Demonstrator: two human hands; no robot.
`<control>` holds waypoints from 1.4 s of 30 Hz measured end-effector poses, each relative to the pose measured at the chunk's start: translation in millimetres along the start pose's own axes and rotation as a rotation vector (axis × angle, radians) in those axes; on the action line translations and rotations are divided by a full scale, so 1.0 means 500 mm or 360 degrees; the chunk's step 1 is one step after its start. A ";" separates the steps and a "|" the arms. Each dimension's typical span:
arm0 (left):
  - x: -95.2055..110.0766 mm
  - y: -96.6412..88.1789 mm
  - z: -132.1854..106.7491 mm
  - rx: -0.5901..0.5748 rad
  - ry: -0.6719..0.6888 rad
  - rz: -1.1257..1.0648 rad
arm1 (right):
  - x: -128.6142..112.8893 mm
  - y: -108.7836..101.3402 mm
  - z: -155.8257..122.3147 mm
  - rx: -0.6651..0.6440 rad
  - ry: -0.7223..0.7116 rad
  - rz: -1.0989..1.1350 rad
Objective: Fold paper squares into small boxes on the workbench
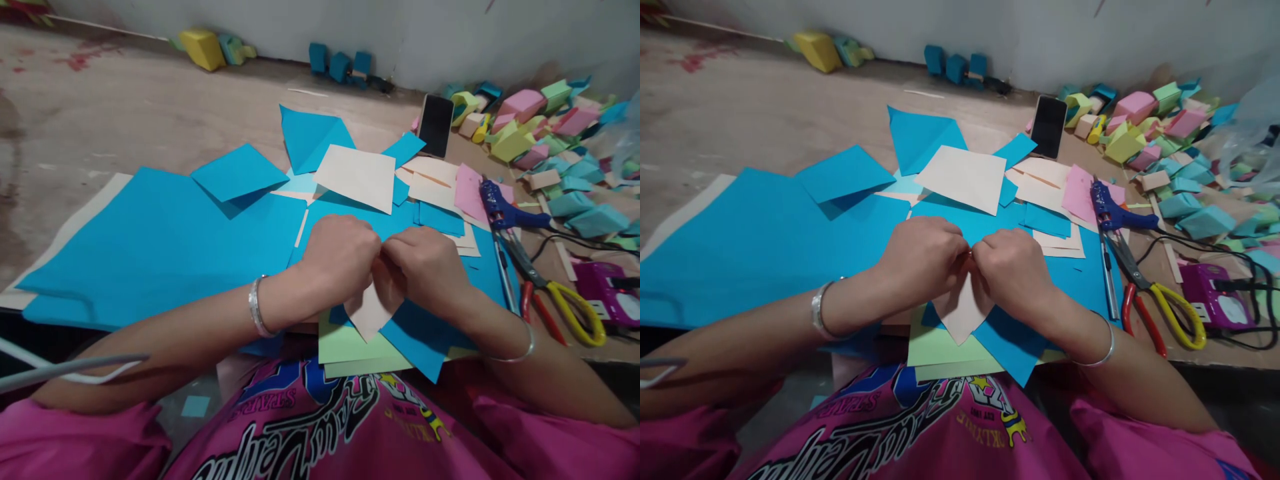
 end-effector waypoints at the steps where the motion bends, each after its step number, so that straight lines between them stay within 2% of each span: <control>1: 0.003 -0.001 0.000 0.0007 0.0023 0.0004 | -0.005 -0.002 -0.001 0.0030 -0.0032 -0.0047; 5: 0.011 -0.004 -0.002 0.0108 0.0124 0.0002 | -0.020 -0.008 -0.002 0.0144 -0.0137 -0.0140; 8: 0.009 -0.004 -0.005 0.0188 0.0113 0.0028 | -0.022 -0.007 0.000 0.0168 -0.0162 -0.0164; 17: -0.009 0.027 0.008 -0.0061 -0.0054 0.0048 | -0.025 0.000 -0.004 0.0144 -0.0170 -0.0106; 26: 0.007 0.023 0.008 0.0132 0.0036 -0.0018 | -0.022 -0.006 -0.003 0.0145 -0.0090 -0.0242; 33: 0.011 0.024 0.010 0.0068 0.0010 0.0025 | -0.044 -0.012 -0.008 0.0248 -0.0203 -0.0249; 38: 0.009 0.025 0.003 0.0174 -0.0003 0.0006 | -0.031 -0.002 -0.004 0.0151 -0.0075 -0.0258; 42: -0.006 0.027 -0.005 0.0213 0.0003 -0.0298 | 0.007 0.001 0.002 0.0142 0.0104 -0.0203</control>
Point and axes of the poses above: each hand's wrist, its own z-axis towards the middle knuckle, its own y-axis out of the palm, x = y × z, the point moved 6 cm from there along z, towards the middle knuckle, and after that the axes turned 6 degrees about z, right-handed, at the moved point
